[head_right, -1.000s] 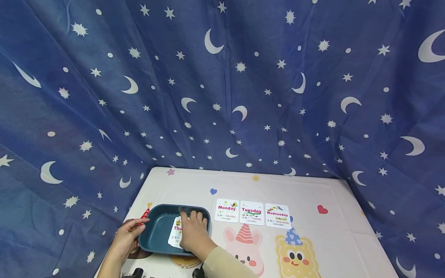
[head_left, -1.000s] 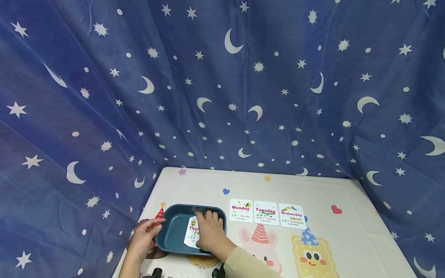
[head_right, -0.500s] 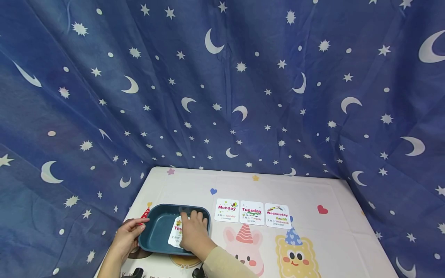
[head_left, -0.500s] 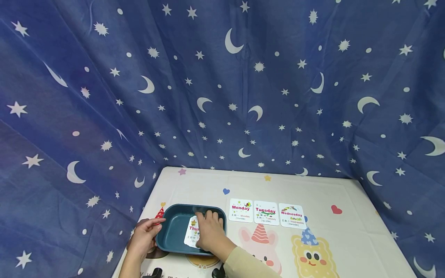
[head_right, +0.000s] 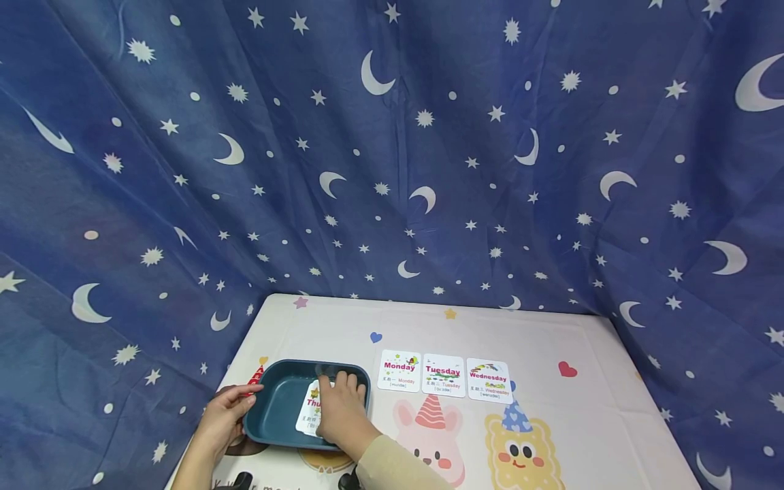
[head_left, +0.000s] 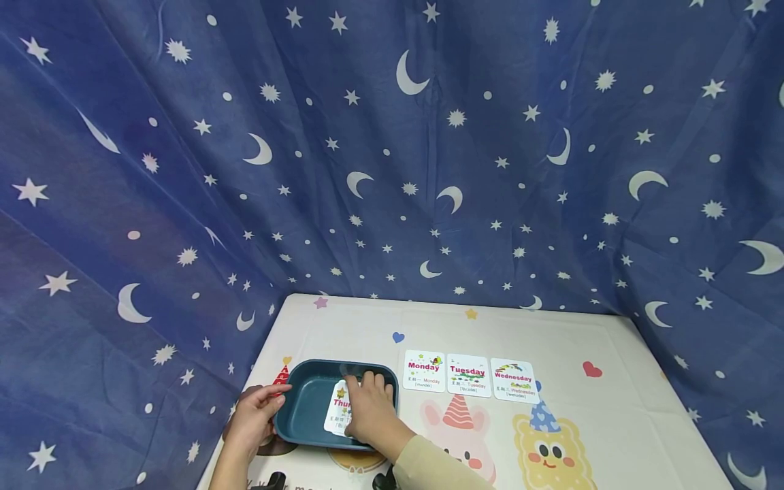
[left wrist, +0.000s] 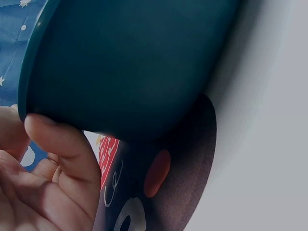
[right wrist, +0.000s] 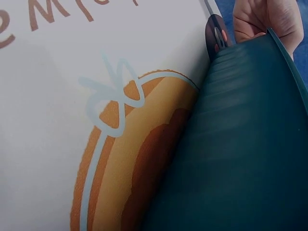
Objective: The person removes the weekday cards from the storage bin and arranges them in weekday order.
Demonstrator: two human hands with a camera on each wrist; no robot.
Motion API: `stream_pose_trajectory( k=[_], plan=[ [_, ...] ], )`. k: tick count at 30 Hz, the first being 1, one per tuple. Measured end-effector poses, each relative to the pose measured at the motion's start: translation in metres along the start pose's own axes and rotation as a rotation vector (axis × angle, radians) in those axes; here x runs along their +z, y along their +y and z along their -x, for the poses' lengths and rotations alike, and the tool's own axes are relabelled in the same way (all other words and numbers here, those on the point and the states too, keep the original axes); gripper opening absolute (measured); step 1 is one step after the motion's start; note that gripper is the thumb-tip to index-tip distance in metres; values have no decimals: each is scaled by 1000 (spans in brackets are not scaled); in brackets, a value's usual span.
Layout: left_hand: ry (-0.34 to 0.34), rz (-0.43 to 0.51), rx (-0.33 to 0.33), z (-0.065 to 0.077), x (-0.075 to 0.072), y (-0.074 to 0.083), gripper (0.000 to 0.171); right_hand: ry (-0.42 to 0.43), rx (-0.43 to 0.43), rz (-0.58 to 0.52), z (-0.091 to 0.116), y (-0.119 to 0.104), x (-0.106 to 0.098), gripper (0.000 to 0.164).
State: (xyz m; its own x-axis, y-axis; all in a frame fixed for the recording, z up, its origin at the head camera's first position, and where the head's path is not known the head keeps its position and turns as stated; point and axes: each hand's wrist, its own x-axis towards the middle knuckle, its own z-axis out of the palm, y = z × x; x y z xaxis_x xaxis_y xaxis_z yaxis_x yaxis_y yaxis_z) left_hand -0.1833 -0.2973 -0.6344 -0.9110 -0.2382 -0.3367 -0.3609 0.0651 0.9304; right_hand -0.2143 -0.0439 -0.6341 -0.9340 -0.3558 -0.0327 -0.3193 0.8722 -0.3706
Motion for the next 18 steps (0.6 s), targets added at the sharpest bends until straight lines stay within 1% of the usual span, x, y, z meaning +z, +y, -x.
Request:
stream_pose_trajectory(
  k=[4, 9, 18],
  plan=[
    [4, -1, -7, -1, 0, 0, 36, -5, 11, 2, 1, -1, -1, 103],
    [3, -7, -7, 0, 0, 0, 35, -5, 8, 14, 1, 0, -1, 106],
    [5, 6, -5, 1, 1, 1, 33, 34, 0, -1, 1, 0, -1, 107]
  ],
)
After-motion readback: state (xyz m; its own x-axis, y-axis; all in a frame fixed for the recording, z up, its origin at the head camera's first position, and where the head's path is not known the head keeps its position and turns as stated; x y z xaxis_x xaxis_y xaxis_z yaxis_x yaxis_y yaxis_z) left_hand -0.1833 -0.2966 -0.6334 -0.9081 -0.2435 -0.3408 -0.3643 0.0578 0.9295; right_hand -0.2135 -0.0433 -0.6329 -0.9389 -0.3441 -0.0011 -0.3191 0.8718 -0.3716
